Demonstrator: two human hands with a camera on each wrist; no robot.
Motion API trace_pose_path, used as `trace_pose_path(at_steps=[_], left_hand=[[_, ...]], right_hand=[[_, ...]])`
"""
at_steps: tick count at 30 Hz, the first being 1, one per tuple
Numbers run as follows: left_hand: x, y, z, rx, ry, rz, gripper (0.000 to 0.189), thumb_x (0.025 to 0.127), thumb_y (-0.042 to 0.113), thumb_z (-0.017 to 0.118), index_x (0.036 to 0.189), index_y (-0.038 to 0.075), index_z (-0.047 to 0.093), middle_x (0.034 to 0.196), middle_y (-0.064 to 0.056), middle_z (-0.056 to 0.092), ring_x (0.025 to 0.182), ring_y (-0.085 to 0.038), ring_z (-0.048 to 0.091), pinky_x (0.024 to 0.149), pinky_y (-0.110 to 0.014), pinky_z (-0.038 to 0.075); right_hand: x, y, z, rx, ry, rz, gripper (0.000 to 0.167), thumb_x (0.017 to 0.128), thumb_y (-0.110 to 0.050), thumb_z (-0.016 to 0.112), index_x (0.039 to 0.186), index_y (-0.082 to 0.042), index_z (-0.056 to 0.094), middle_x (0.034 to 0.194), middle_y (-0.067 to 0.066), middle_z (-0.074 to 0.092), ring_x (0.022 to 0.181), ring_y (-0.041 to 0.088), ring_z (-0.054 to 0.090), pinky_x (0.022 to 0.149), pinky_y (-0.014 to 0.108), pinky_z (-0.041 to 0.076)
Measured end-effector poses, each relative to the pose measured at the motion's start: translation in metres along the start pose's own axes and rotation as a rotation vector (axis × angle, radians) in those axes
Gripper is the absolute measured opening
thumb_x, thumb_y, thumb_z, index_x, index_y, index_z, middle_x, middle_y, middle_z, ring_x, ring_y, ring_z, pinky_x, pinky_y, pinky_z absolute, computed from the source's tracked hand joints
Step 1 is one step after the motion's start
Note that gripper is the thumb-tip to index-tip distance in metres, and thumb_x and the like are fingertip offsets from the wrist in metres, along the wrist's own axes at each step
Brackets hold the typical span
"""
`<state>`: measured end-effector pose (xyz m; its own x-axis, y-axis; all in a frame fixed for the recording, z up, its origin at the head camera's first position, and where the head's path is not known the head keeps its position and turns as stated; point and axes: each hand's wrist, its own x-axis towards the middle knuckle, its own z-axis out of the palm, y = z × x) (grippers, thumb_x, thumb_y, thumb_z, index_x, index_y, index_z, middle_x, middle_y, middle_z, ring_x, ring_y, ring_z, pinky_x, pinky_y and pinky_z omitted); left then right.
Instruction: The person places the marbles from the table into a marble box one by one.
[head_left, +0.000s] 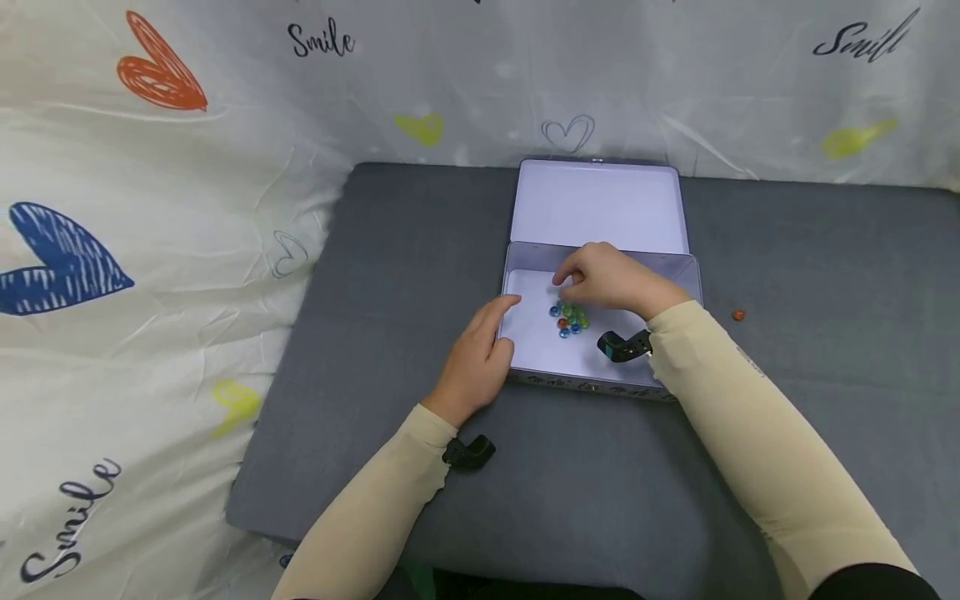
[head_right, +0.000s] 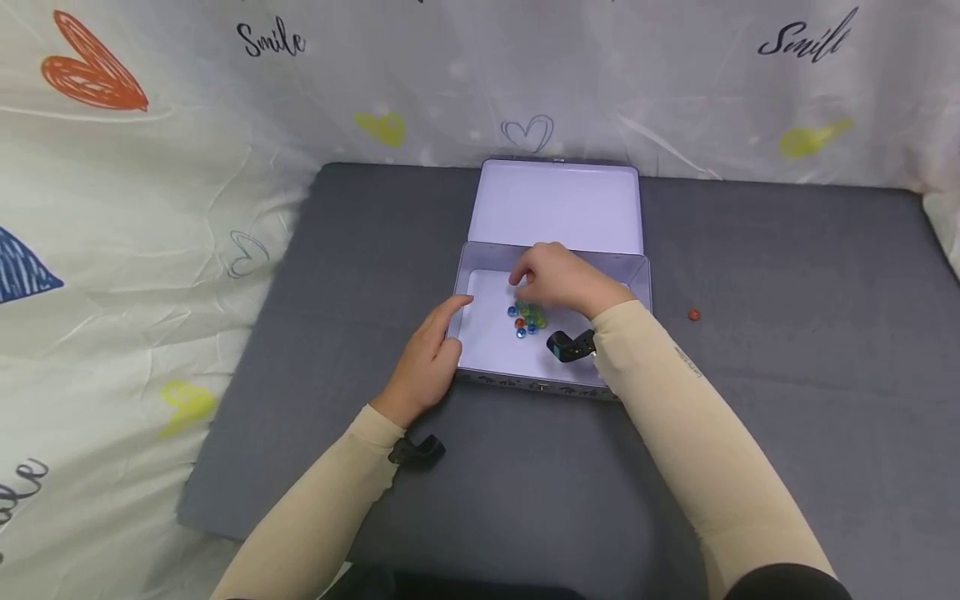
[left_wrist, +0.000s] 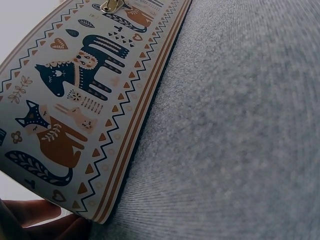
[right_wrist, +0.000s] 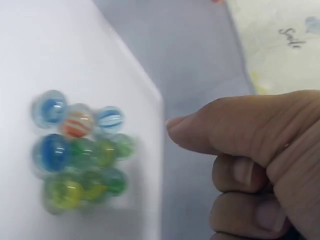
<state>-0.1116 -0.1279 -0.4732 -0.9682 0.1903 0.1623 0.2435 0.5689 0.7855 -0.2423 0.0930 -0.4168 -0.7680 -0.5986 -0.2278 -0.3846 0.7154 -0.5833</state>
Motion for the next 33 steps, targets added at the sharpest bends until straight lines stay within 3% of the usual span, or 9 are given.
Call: trace_pose_path(at_steps=[8,18,23,33], left_hand=[[-0.002,-0.001,0.001,-0.006,0.005,-0.009,0.062,0.095,0.008,0.038,0.155,0.016,0.048,0.162,-0.011,0.046,0.149,-0.02,0.044,0.115,-0.048,0.044],[-0.001,-0.001,0.002,-0.001,-0.001,-0.007,0.061,0.096,0.008,0.038,0.156,0.016,0.048,0.162,-0.009,0.046,0.149,-0.019,0.043,0.116,-0.048,0.043],[0.0,0.0,0.002,-0.001,0.001,-0.002,0.061,0.095,0.007,0.038,0.155,0.016,0.048,0.161,-0.01,0.046,0.149,-0.019,0.043,0.116,-0.048,0.042],[0.001,-0.002,0.002,-0.003,0.006,-0.005,0.062,0.095,0.006,0.039,0.155,0.015,0.049,0.161,-0.01,0.047,0.149,-0.02,0.043,0.118,-0.048,0.04]], right_hand=[[-0.031,-0.008,-0.026,0.01,0.109,0.006,0.022,0.095,-0.008,0.071,0.114,0.002,0.078,0.059,0.0,0.042,0.057,0.016,0.039,0.061,0.034,0.037],[-0.086,0.028,-0.054,-0.033,0.229,0.149,0.026,0.097,-0.015,0.068,0.118,-0.002,0.077,0.061,0.0,0.038,0.053,0.014,0.031,0.048,0.031,0.03],[-0.105,0.041,-0.058,-0.001,0.249,0.214,0.031,0.099,-0.02,0.067,0.123,-0.003,0.075,0.064,0.002,0.045,0.045,0.017,0.036,0.042,0.034,0.037],[-0.133,0.064,-0.055,0.024,0.327,0.253,0.032,0.101,-0.023,0.067,0.125,-0.003,0.074,0.064,0.005,0.05,0.052,0.02,0.054,0.056,0.03,0.039]])
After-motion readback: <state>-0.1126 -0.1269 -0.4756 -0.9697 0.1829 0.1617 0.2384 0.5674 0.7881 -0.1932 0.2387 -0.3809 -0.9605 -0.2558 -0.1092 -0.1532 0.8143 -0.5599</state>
